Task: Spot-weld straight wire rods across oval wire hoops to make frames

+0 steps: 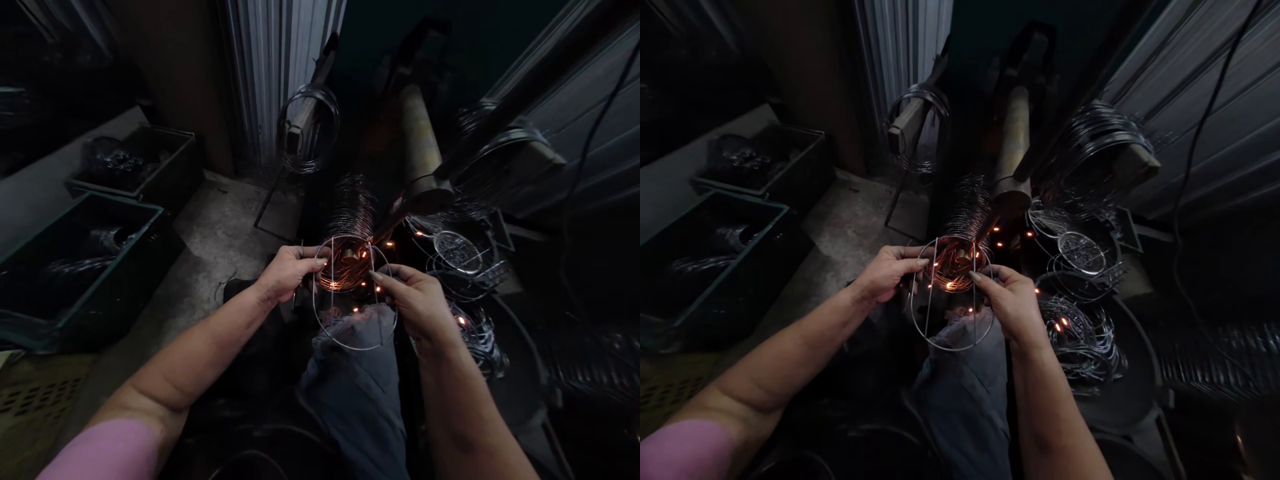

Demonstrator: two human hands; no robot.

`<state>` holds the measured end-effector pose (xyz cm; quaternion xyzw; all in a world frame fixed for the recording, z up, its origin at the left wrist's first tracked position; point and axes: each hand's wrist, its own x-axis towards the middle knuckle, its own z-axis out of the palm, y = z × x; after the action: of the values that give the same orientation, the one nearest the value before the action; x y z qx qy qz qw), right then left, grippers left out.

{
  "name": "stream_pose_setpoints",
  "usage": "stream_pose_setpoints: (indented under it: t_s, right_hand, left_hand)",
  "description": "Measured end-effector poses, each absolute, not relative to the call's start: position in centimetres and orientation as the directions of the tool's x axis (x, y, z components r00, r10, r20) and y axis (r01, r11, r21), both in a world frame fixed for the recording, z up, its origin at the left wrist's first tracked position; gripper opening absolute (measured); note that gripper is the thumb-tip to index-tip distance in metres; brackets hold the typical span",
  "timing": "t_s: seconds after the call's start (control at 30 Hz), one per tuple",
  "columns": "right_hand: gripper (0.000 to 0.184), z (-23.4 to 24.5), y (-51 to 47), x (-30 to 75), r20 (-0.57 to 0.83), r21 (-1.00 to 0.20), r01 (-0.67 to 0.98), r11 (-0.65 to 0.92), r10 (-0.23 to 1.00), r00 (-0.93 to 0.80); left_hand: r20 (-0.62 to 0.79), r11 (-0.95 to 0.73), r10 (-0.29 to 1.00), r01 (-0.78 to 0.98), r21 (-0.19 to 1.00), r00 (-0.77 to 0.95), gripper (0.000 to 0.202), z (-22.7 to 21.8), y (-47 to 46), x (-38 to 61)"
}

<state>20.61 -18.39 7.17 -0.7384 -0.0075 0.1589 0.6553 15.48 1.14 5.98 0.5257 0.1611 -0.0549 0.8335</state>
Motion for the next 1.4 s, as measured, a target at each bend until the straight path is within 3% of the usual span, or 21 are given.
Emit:
stream_pose_setpoints:
  t_s: [0.1,0.23,0.33,0.63,0.83,1.1,1.4]
  right_hand:
    - [0.035,6.9,-18.4,19.9,-0.223,-0.973,-0.204,-0.109,0.214,0.951]
    - [0.036,5.9,-19.2,18.1,-0.238,-0.971,-0.23,-0.065,0.166,0.957]
    - [0.039,5.2,-20.1,17.1,-0.267,-0.964,-0.267,-0.014,0.11,0.957]
    - [0.04,5.8,-21.5,18.6,-0.283,-0.958,-0.284,0.046,0.019,0.959]
    - [0.036,6.5,-22.1,19.4,-0.26,-0.965,-0.261,0.042,0.009,0.965]
    - [0.035,5.8,-22.0,19.5,-0.259,-0.965,-0.258,0.056,-0.016,0.966]
    - [0.033,4.6,-21.6,18.7,-0.203,-0.979,-0.203,0.034,0.01,0.979]
  left_hand:
    - [-0.263,0.409,0.12,0.193,0.892,0.957,0.037,5.5,0.5,15.1]
    - [-0.214,0.218,0.223,0.166,0.962,0.951,0.044,4.4,-0.4,14.6]
    - [-0.214,0.14,0.214,0.187,0.972,0.953,0.043,4.1,-1.0,14.6]
    - [-0.139,0.174,0.083,0.124,0.977,0.987,0.033,5.4,-2.6,17.7]
    - [-0.14,0.142,0.114,0.124,0.982,0.984,0.029,5.6,-3.3,19.1]
    - [-0.13,0.18,0.041,0.12,0.976,0.991,0.03,5.4,-3.1,19.1]
    - [-0.107,0.136,0.087,0.094,0.986,0.991,0.035,5.4,-2.8,18.8]
